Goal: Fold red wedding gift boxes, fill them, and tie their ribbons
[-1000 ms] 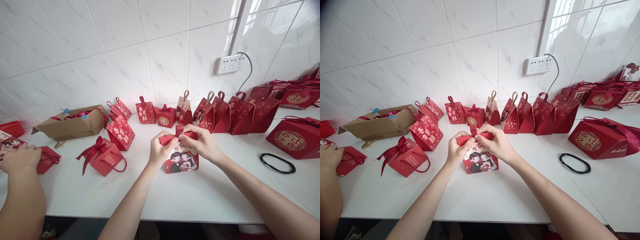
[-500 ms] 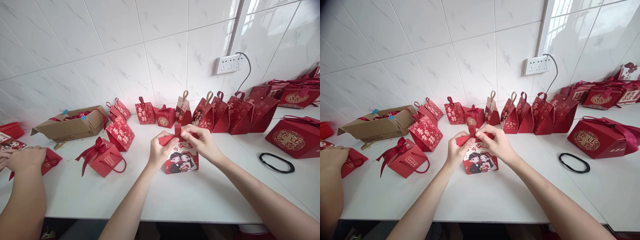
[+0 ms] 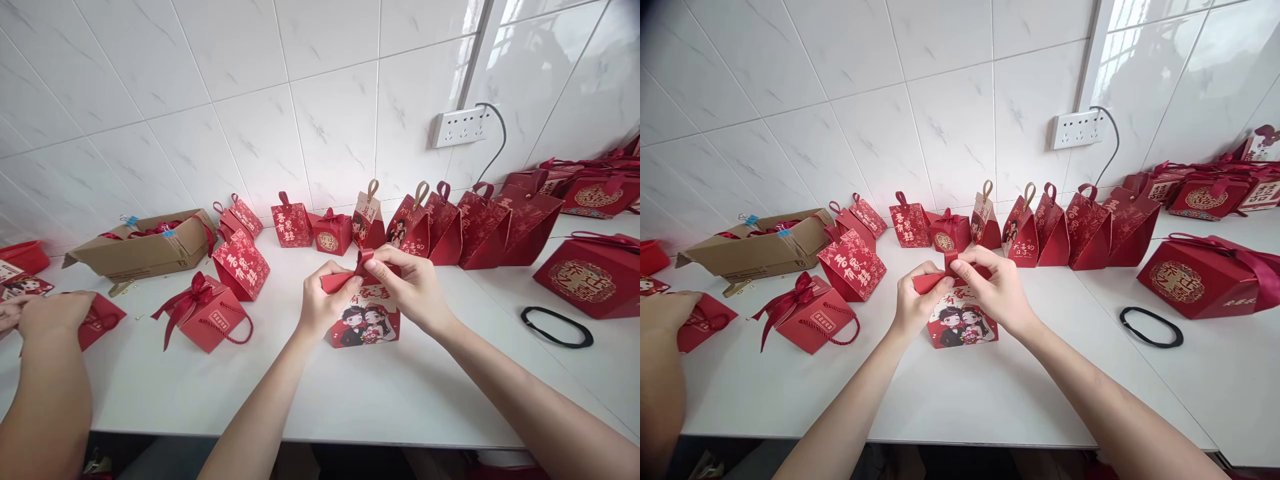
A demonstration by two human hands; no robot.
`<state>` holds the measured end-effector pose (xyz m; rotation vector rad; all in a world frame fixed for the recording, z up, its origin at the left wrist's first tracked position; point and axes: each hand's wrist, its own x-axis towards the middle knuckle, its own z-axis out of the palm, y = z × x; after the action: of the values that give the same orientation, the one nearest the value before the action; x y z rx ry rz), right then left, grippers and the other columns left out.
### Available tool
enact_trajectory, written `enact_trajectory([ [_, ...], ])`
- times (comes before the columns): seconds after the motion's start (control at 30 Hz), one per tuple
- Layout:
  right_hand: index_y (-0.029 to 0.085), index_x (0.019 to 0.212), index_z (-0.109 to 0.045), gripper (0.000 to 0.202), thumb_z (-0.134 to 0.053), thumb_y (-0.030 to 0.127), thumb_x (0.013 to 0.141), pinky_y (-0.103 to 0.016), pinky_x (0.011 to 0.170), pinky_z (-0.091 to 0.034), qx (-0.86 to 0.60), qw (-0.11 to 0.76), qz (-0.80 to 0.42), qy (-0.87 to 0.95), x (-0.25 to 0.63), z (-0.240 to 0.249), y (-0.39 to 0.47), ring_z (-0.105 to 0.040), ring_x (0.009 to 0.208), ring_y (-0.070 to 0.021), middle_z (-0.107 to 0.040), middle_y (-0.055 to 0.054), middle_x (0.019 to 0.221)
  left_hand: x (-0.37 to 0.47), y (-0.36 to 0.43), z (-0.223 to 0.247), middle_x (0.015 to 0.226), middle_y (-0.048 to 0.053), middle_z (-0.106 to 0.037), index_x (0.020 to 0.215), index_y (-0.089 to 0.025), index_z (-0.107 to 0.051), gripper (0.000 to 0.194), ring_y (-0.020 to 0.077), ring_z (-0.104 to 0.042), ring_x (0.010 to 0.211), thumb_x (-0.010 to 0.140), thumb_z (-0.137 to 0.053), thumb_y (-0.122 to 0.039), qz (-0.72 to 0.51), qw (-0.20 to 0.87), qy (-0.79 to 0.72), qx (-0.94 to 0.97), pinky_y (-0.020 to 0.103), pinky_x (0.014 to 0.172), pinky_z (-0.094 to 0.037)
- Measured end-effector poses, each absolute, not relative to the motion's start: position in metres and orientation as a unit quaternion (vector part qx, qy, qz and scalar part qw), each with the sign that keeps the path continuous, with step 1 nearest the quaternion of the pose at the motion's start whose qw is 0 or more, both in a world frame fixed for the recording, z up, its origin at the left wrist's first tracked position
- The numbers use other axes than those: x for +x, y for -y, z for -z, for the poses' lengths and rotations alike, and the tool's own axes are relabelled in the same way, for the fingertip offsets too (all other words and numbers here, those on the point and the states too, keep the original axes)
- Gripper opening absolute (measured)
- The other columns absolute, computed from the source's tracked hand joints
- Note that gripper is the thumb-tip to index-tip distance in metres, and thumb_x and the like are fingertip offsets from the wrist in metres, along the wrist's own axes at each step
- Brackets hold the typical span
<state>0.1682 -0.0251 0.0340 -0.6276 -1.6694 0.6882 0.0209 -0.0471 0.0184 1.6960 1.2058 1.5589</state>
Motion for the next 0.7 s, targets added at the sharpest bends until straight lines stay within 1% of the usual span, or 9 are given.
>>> enact_trajectory([
  [0.1,0.02,0.075,-0.067,0.018,-0.059,0.032,0.084,-0.022,0.06,-0.045,-0.274,0.575,-0.306,0.708,0.169,-0.034,0.024,-0.058,0.066,-0.0117,-0.064,0.0,0.072,0.021,0.047,-0.018,0.056,-0.004,-0.052,0.063,-0.017,-0.055,0.025,0.0079,-0.046,0.051,0.074,-0.066,-0.036,-0.581,0.274,-0.447,0.623,0.02,0.05,-0.037],
  [0.23,0.02,0.087,-0.067,0.019,-0.064,0.038,0.08,-0.026,0.067,-0.048,-0.285,0.553,-0.34,0.705,0.171,-0.035,0.024,-0.061,0.075,-0.0156,-0.066,-0.002,0.085,0.021,0.046,-0.017,0.056,-0.004,-0.051,0.063,-0.017,-0.055,0.026,0.0084,-0.045,0.052,0.074,-0.067,-0.037,-0.586,0.28,-0.454,0.61,0.02,0.051,-0.036],
  [0.33,0.02,0.083,-0.063,0.018,-0.06,0.037,0.082,-0.027,0.071,-0.047,-0.296,0.541,-0.34,0.71,0.17,-0.034,0.023,-0.059,0.076,-0.016,-0.064,-0.003,0.085,0.02,0.045,-0.016,0.056,-0.003,-0.052,0.064,-0.017,-0.058,0.024,0.0096,-0.046,0.052,0.072,-0.067,-0.037,-0.595,0.313,-0.445,0.592,0.022,0.052,-0.036],
  [0.4,0.019,0.078,-0.061,0.021,-0.055,0.037,0.086,-0.027,0.072,-0.046,-0.305,0.536,-0.341,0.709,0.17,-0.033,0.022,-0.058,0.075,-0.0155,-0.063,-0.002,0.08,0.017,0.043,-0.015,0.058,-0.001,-0.055,0.067,-0.017,-0.062,0.026,0.0116,-0.049,0.053,0.072,-0.065,-0.042,-0.605,0.376,-0.407,0.572,0.024,0.053,-0.038],
  [0.5,0.019,0.075,-0.058,0.024,-0.055,0.04,0.086,-0.026,0.067,-0.044,-0.29,0.536,-0.386,0.693,0.172,-0.031,0.019,-0.056,0.071,-0.0149,-0.061,-0.001,0.074,0.012,0.039,-0.015,0.068,0.006,-0.064,0.074,-0.016,-0.068,0.045,0.0187,-0.059,0.062,0.073,-0.053,-0.058,-0.603,0.516,-0.354,0.494,0.03,0.061,-0.045],
  [0.53,0.019,0.074,-0.058,0.025,-0.056,0.041,0.085,-0.026,0.065,-0.044,-0.274,0.534,-0.414,0.684,0.173,-0.03,0.017,-0.056,0.07,-0.0149,-0.061,-0.001,0.073,0.01,0.038,-0.016,0.071,0.008,-0.066,0.076,-0.016,-0.069,0.051,0.0205,-0.06,0.065,0.072,-0.049,-0.062,-0.594,0.557,-0.35,0.463,0.032,0.063,-0.046],
  [0.57,0.019,0.073,-0.059,0.025,-0.059,0.042,0.083,-0.026,0.063,-0.044,-0.257,0.533,-0.445,0.672,0.174,-0.029,0.016,-0.056,0.068,-0.0146,-0.06,-0.001,0.072,0.01,0.037,-0.016,0.072,0.008,-0.067,0.077,-0.016,-0.07,0.053,0.0211,-0.061,0.065,0.072,-0.049,-0.064,-0.58,0.587,-0.352,0.441,0.033,0.063,-0.046],
  [0.6,0.019,0.073,-0.059,0.025,-0.062,0.043,0.081,-0.026,0.06,-0.043,-0.241,0.532,-0.477,0.657,0.174,-0.029,0.015,-0.056,0.065,-0.0141,-0.06,-0.001,0.071,0.01,0.037,-0.017,0.071,0.008,-0.067,0.077,-0.016,-0.07,0.049,0.0205,-0.061,0.064,0.072,-0.051,-0.062,-0.562,0.608,-0.358,0.432,0.032,0.061,-0.046],
  [0.7,0.02,0.071,-0.06,0.024,-0.071,0.041,0.072,-0.024,0.053,-0.042,-0.205,0.535,-0.575,0.584,0.172,-0.027,0.014,-0.053,0.056,-0.0113,-0.057,0.002,0.066,0.014,0.04,-0.016,0.062,0.003,-0.064,0.072,-0.017,-0.067,0.028,0.0149,-0.056,0.055,0.074,-0.063,-0.045,-0.471,0.641,-0.373,0.477,0.027,0.054,-0.042],
])
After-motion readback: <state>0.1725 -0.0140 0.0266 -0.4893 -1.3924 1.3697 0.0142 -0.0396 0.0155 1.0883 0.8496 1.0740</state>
